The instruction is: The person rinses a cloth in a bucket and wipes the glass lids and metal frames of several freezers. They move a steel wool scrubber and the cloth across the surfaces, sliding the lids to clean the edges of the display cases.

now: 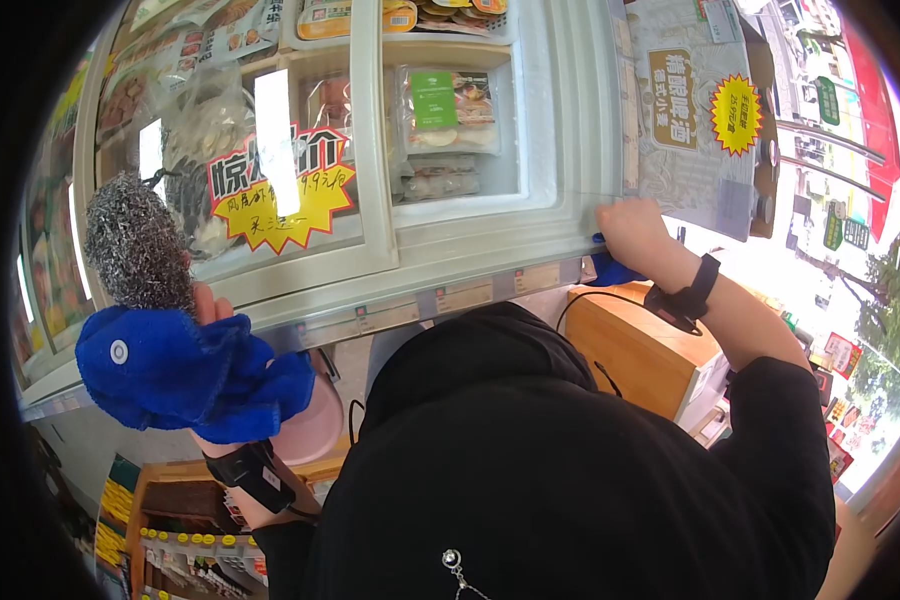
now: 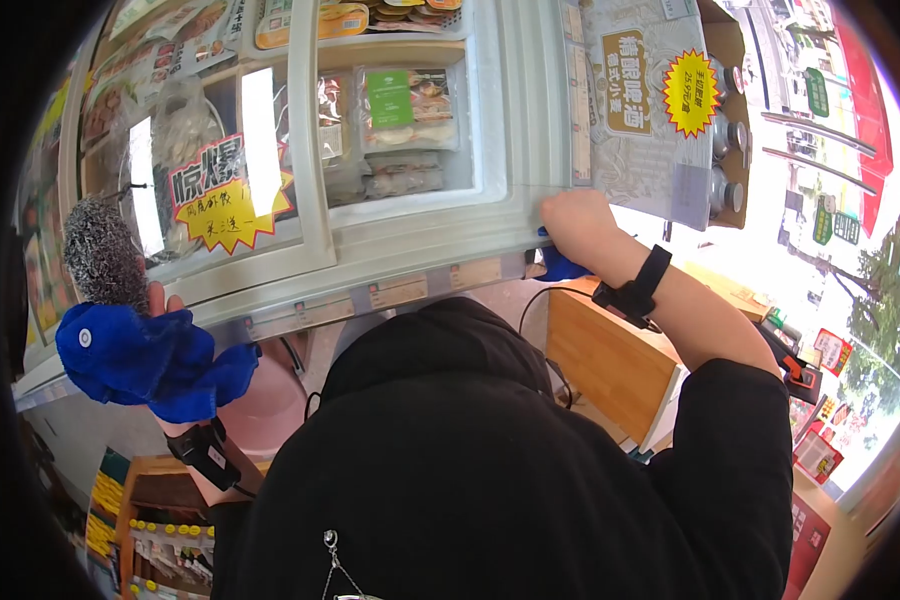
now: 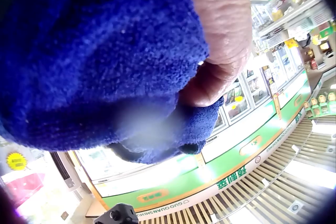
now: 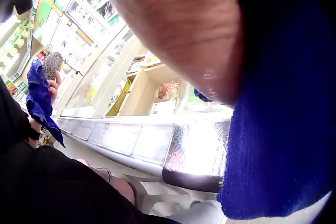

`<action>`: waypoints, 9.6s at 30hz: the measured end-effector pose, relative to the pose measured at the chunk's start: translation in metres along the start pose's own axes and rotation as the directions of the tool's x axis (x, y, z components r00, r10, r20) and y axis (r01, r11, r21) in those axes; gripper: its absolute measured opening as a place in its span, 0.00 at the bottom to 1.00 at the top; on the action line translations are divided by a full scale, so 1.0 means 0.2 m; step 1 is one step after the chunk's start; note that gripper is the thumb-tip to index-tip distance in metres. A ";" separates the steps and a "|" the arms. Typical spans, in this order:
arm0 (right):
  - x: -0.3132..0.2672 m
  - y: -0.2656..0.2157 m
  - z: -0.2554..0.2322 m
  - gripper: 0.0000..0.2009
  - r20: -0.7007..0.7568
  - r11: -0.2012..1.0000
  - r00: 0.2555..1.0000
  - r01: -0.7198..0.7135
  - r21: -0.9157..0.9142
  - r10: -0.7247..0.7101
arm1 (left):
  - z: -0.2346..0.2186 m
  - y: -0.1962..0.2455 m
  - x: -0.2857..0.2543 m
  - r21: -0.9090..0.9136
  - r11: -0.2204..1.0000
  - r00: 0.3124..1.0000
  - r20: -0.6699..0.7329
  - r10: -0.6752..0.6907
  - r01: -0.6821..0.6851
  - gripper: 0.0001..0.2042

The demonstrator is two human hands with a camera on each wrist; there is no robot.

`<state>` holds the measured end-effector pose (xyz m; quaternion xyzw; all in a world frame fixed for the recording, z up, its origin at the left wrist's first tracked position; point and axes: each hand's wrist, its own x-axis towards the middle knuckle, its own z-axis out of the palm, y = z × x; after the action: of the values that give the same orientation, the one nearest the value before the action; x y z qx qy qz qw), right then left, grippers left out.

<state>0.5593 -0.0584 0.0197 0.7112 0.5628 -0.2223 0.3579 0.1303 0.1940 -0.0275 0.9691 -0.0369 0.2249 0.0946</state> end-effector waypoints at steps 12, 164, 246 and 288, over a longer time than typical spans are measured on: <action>-0.43 0.10 0.07 0.16 0.286 0.957 0.941 -0.236 0.167 0.182 | -0.02 0.21 0.02 -0.846 -0.533 0.023 0.533 -0.846 0.020 0.26; 1.80 0.82 -0.93 0.16 -0.716 0.684 0.256 -0.608 0.403 0.649 | -0.06 -0.05 0.42 -0.878 -0.477 0.188 0.461 -0.867 -0.048 0.37; -0.23 -0.46 -0.10 0.20 -0.230 0.720 0.843 0.536 0.441 -0.487 | -0.24 -0.20 0.22 -0.990 -0.034 0.368 0.083 -0.926 0.139 0.19; -0.69 -0.12 0.73 0.24 -0.311 -0.195 0.939 0.337 0.921 0.149 | 0.67 -0.28 1.19 0.125 0.487 0.480 0.084 -0.873 0.864 0.15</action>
<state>0.5118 -0.2554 0.0181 0.7043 0.2855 -0.4847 -0.4330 0.4071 0.2146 -0.0493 0.8701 0.4589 0.0806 0.1609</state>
